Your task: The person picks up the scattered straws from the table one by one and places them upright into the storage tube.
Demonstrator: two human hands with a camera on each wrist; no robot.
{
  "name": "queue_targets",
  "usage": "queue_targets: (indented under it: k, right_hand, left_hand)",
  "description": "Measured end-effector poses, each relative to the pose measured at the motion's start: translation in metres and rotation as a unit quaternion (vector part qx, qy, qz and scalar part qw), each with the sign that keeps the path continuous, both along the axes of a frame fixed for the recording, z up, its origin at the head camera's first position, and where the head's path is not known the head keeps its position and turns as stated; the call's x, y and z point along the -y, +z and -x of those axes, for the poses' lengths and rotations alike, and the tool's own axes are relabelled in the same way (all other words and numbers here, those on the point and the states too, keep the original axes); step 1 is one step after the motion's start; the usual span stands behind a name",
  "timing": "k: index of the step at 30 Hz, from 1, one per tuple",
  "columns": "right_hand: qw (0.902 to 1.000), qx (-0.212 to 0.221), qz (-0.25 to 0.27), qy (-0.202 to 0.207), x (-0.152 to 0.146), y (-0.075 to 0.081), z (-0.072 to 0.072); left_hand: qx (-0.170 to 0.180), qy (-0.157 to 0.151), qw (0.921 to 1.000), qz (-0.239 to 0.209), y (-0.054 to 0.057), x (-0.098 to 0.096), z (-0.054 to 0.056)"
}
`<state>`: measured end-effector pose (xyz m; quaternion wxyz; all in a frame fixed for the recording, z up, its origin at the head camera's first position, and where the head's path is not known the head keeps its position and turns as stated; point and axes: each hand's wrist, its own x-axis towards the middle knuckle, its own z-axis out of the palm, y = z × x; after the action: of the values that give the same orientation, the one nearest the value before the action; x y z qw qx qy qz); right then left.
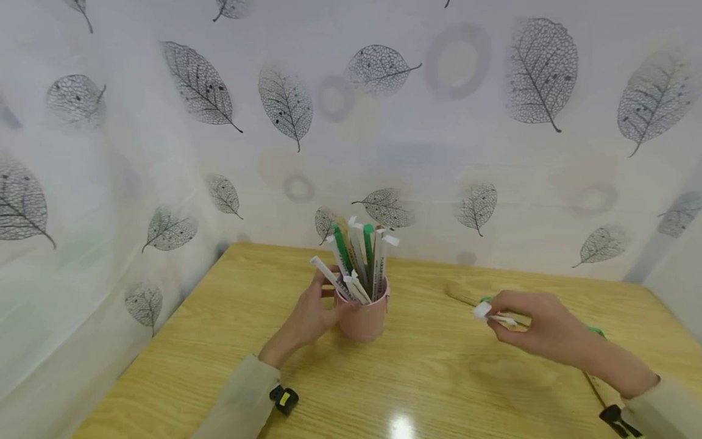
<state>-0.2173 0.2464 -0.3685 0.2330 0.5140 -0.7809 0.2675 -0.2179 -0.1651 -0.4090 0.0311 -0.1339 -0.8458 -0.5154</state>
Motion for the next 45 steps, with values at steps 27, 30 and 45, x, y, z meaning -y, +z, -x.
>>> queue_targets:
  k: [27, 30, 45]
  right_hand:
    - [0.9524, 0.078, 0.293, 0.035, 0.013, 0.064, 0.025]
    - [0.9465, 0.078, 0.307, 0.062, 0.032, 0.074, 0.029]
    - [0.9421, 0.083, 0.320, 0.055, 0.122, 0.108, 0.033]
  left_hand:
    - [0.001, -0.002, 1.0000, 0.002, 0.002, -0.001, -0.001]
    - [0.001, -0.002, 1.0000, 0.001, 0.002, -0.001, 0.000]
    - [0.005, -0.009, 0.9999, 0.007, 0.001, 0.001, 0.001]
